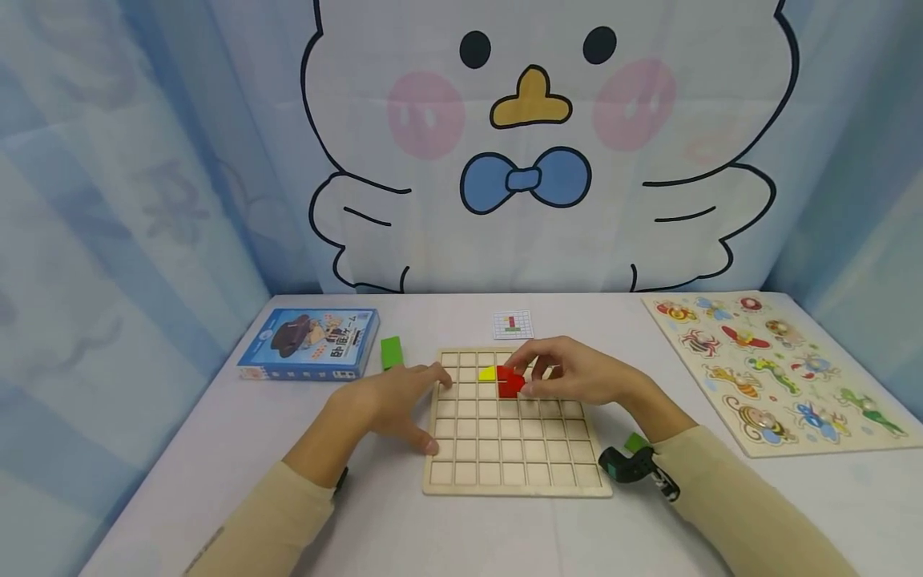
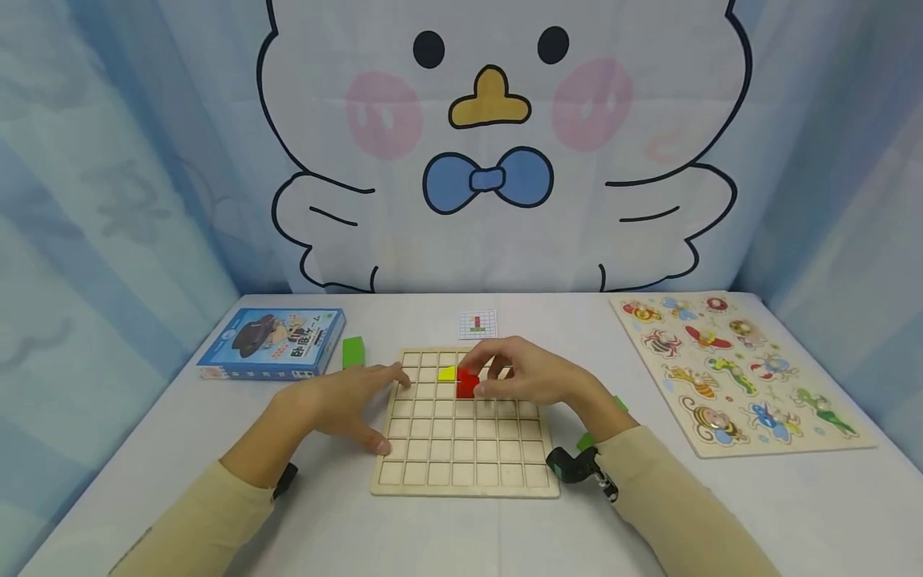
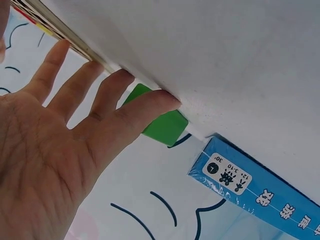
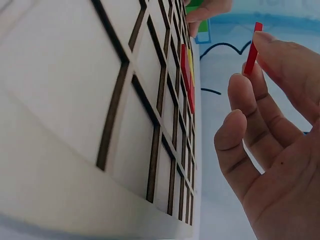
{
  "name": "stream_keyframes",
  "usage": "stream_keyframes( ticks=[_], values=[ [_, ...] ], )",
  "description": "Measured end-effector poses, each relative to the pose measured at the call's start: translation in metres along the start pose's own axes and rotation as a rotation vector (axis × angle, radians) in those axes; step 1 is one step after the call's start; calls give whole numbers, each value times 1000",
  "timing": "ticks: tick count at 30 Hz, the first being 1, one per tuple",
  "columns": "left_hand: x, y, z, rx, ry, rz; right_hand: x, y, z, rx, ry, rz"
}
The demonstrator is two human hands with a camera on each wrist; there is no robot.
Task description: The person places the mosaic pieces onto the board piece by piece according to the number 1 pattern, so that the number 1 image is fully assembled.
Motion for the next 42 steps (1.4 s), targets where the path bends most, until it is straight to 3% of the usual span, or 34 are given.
stream_keyframes(
  ticks=[20,34,42],
  values=[
    [-1,1,-3,7,7,2,12,22,-1,-137,62,53],
    [-1,0,-3,9,1,-6,14,23,1,-171,75,74],
    [-1,1,-2,2,5,-4,9,20,1,-163,123,91]
  ],
)
Point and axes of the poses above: each hand's wrist, its own x-axis towards the middle knuckle, its own y-axis out of the palm, z = x × y, the point moved 7 cm from there along x, towards the middle knuckle, and after that the axes turned 10 degrees about z, right-handed, at the moved point
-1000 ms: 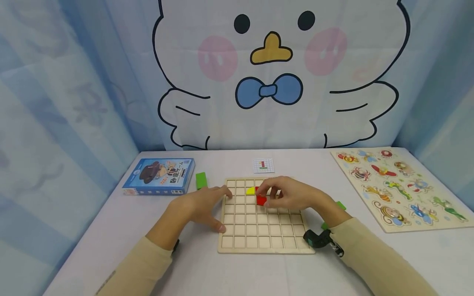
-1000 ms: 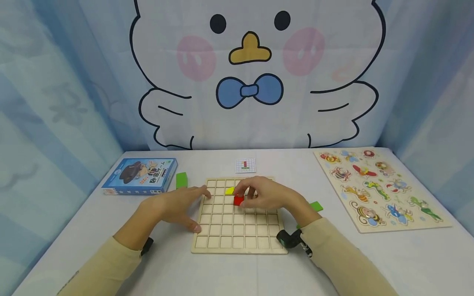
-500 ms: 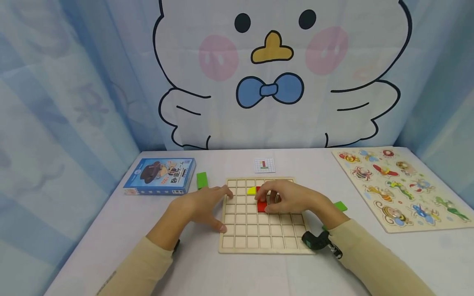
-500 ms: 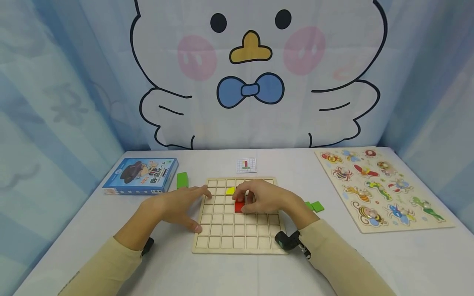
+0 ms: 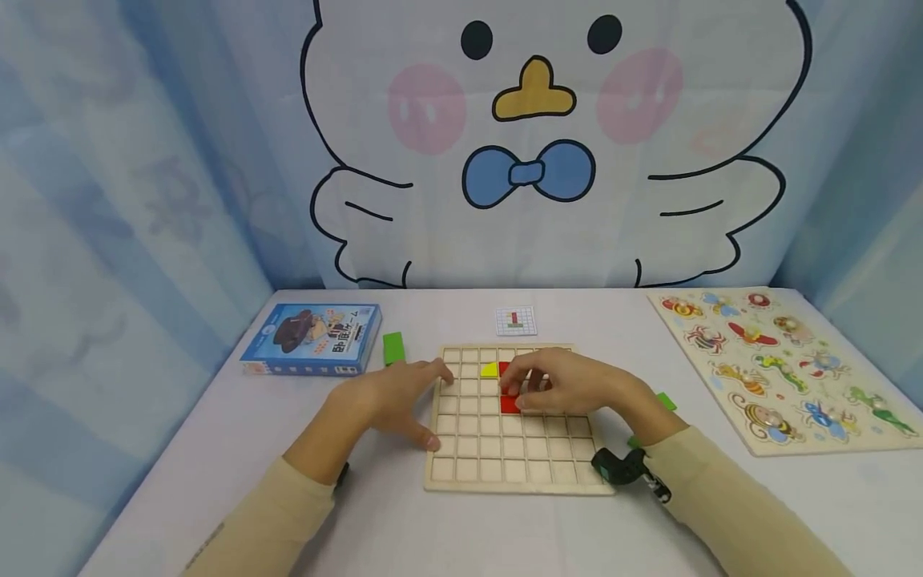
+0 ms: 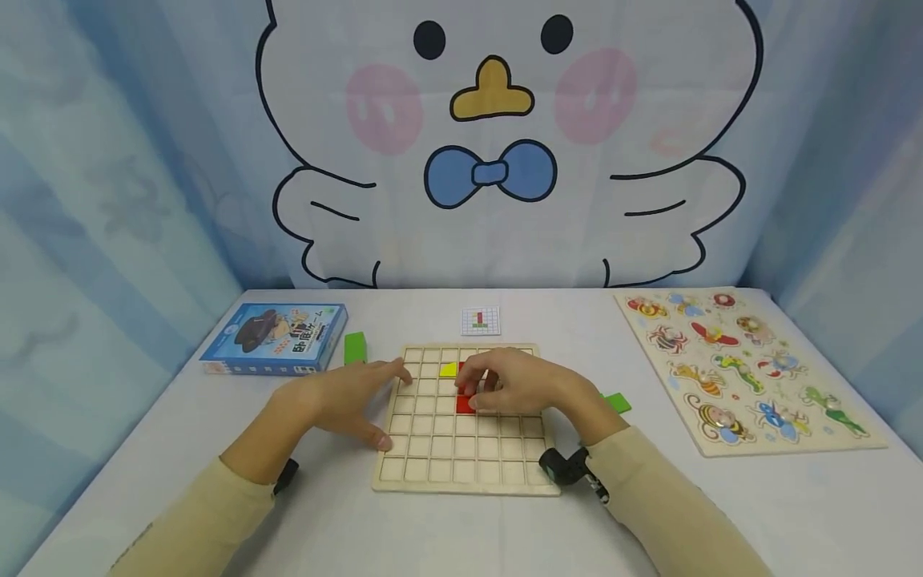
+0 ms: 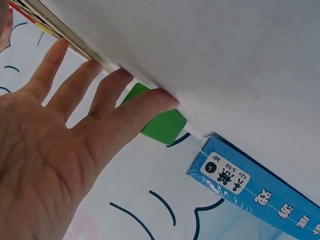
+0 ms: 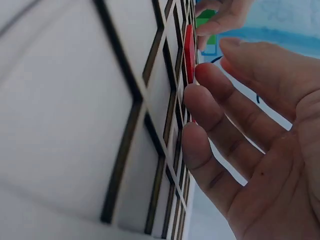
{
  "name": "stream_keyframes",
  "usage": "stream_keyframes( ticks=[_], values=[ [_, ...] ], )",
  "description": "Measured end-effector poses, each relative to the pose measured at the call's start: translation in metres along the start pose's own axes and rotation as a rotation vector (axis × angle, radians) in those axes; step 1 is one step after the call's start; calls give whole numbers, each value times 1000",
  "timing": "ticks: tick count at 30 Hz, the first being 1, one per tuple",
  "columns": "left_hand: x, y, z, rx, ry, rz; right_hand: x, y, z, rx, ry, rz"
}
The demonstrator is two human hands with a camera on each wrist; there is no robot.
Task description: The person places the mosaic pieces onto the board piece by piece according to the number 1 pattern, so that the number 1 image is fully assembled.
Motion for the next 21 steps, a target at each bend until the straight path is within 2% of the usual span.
stream_keyframes(
  ticks=[14,21],
  values=[
    [0,-2,-2,4,-20,5,-36,-21,0,-35,21,-77],
    [0,0,1,-14,-39,21,-47,-23,-4,-28,29,-100]
  ],
)
Point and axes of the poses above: each hand's wrist, its own x-axis towards the middle knuckle, its own y-axis out of the palm, z = x × y, the point moved 7 cm from there along x, towards the middle knuckle, and after that the axes turned 10 degrees about z, right-handed, at the moved point
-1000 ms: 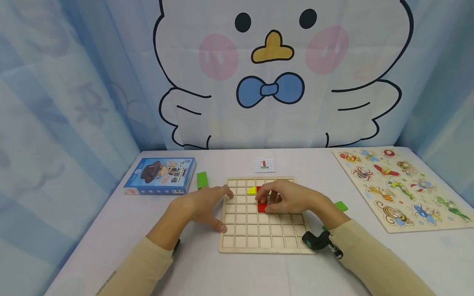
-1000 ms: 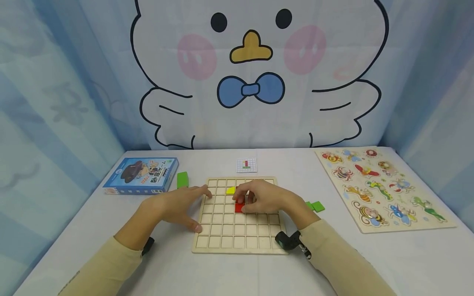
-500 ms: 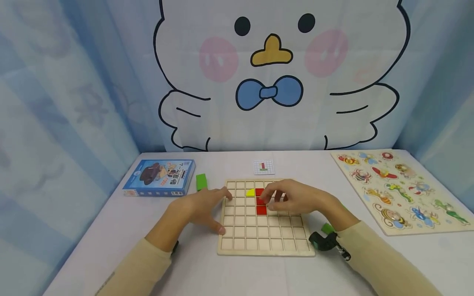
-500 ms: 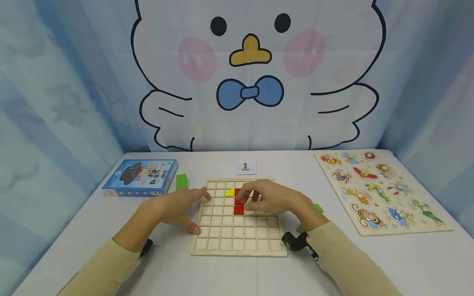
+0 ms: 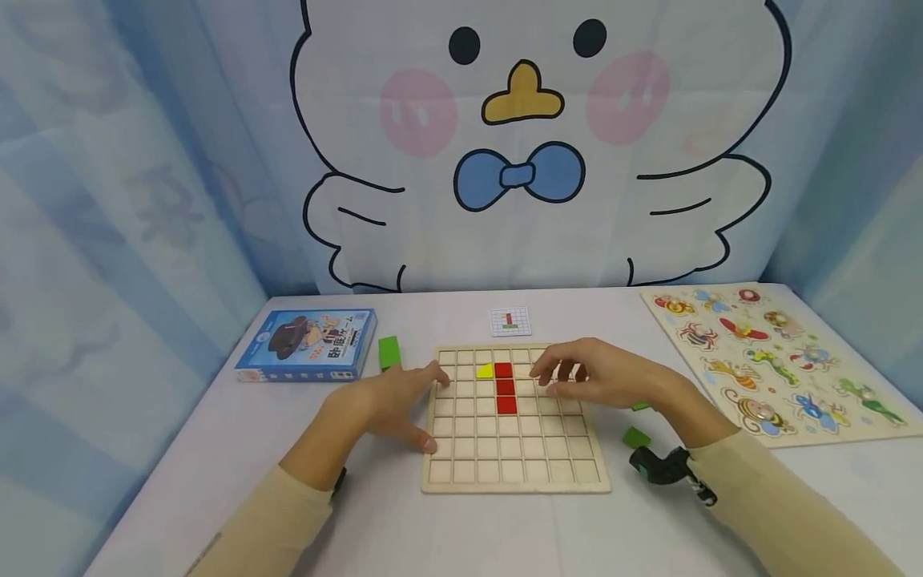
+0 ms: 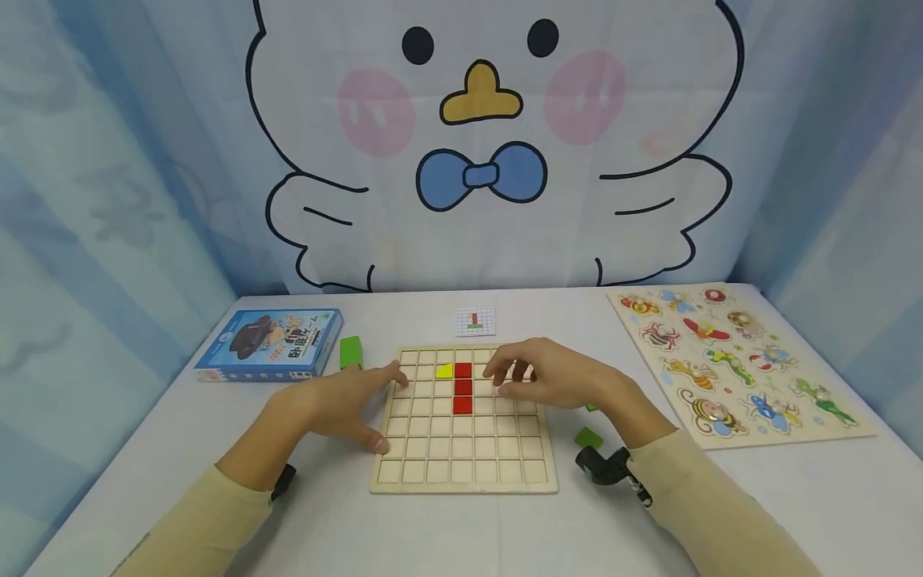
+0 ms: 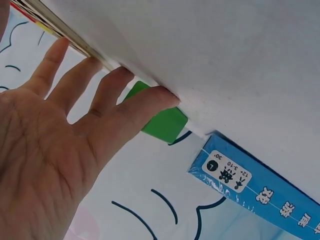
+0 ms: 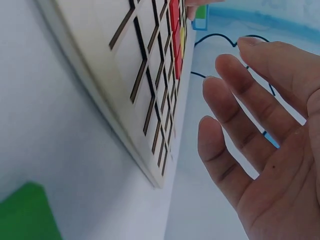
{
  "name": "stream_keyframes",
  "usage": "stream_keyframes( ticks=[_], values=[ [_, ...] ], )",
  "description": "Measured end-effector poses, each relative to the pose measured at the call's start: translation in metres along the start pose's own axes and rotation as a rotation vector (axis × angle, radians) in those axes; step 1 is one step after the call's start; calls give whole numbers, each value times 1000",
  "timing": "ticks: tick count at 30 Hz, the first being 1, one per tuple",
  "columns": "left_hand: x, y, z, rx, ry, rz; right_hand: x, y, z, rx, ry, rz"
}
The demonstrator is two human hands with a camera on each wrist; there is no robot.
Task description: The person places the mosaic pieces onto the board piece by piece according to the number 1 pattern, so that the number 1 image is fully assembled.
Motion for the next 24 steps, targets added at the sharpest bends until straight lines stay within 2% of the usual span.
stream_keyframes(
  ticks=[12,24],
  values=[
    [-1,-1,-4,15,14,-2,-32,-11,-13,-43,9,-68],
    [-2,-3,-5,32,11,12,-55,-16,-32,-59,33,-113]
  ],
)
Point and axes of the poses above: each hand's wrist, its own x-axis towards the middle knuckle, its own y-axis out of the palm, z = x × y, the point moved 7 cm from there along x, towards the middle knuckle, and after that the axes turned 10 degrees about z, right-handed, at the moved point
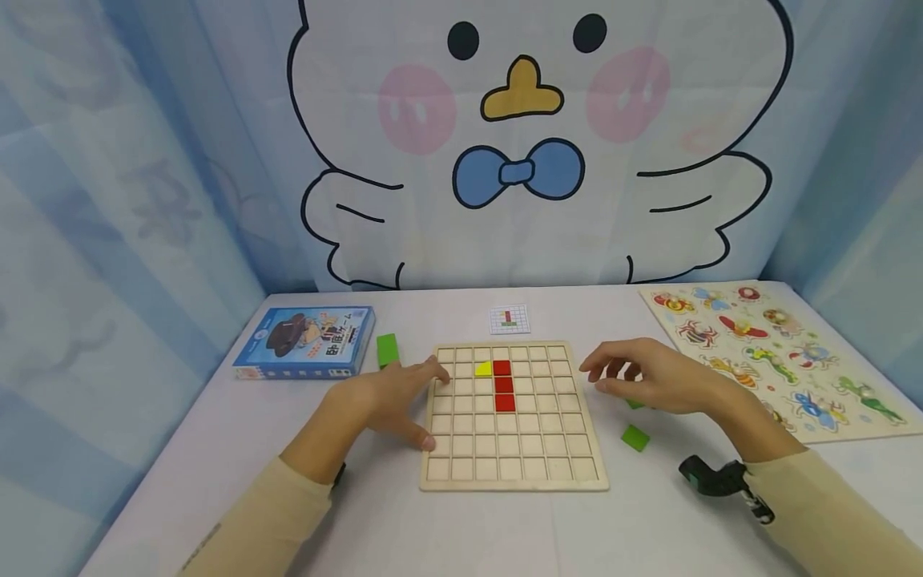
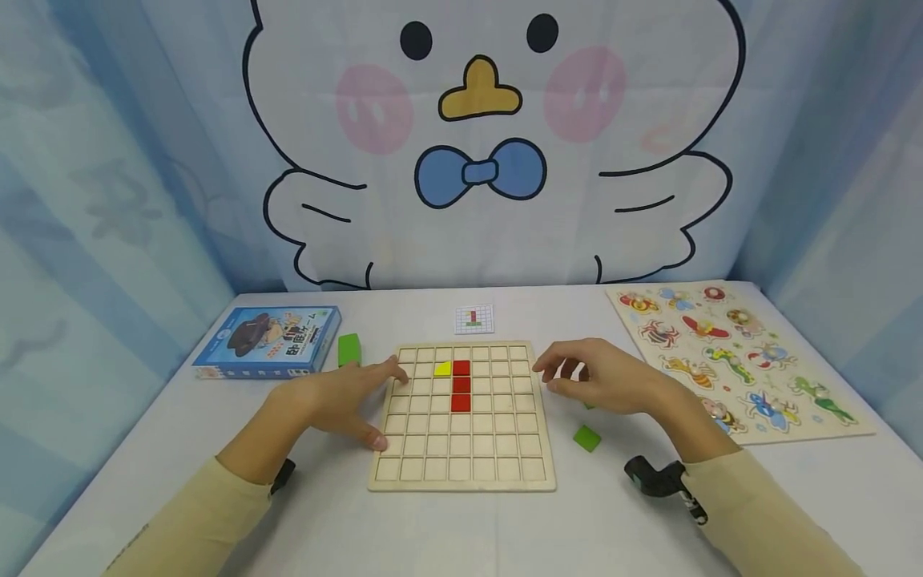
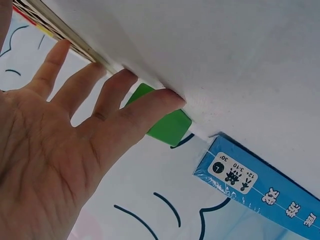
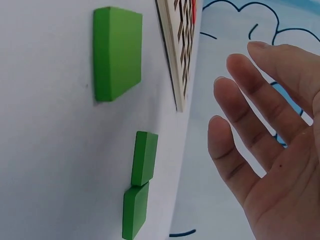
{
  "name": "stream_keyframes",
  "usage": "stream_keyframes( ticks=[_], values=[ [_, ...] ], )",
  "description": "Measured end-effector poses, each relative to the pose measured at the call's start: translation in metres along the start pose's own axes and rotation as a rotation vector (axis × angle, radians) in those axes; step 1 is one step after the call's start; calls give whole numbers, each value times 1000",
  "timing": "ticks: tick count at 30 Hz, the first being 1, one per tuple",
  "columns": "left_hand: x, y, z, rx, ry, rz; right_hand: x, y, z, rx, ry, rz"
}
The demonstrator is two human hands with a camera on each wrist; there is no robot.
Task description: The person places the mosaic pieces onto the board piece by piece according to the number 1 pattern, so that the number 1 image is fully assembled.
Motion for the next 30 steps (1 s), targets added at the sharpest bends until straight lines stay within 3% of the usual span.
stream_keyframes(
  ticks=[9,18,30],
  values=[
    [0,0,0,-7,-9,2,-15,-3,-10,16,11,-49],
    [-1,5,6,-45,-37,10,-24,-5,-14,-20,-53,-113],
    [3,1,3,-26,-13,-3,-44,-17,-29,-70,9,-158]
  ],
)
Point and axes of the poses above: each hand's wrist, its own x-axis towards the middle knuckle, its own y-axis out of the palm, z = x × y, the point moved 7 cm from there along x, towards the middle knuckle, and after that the axes turned 10 degrees about z, right-handed, at the moved point
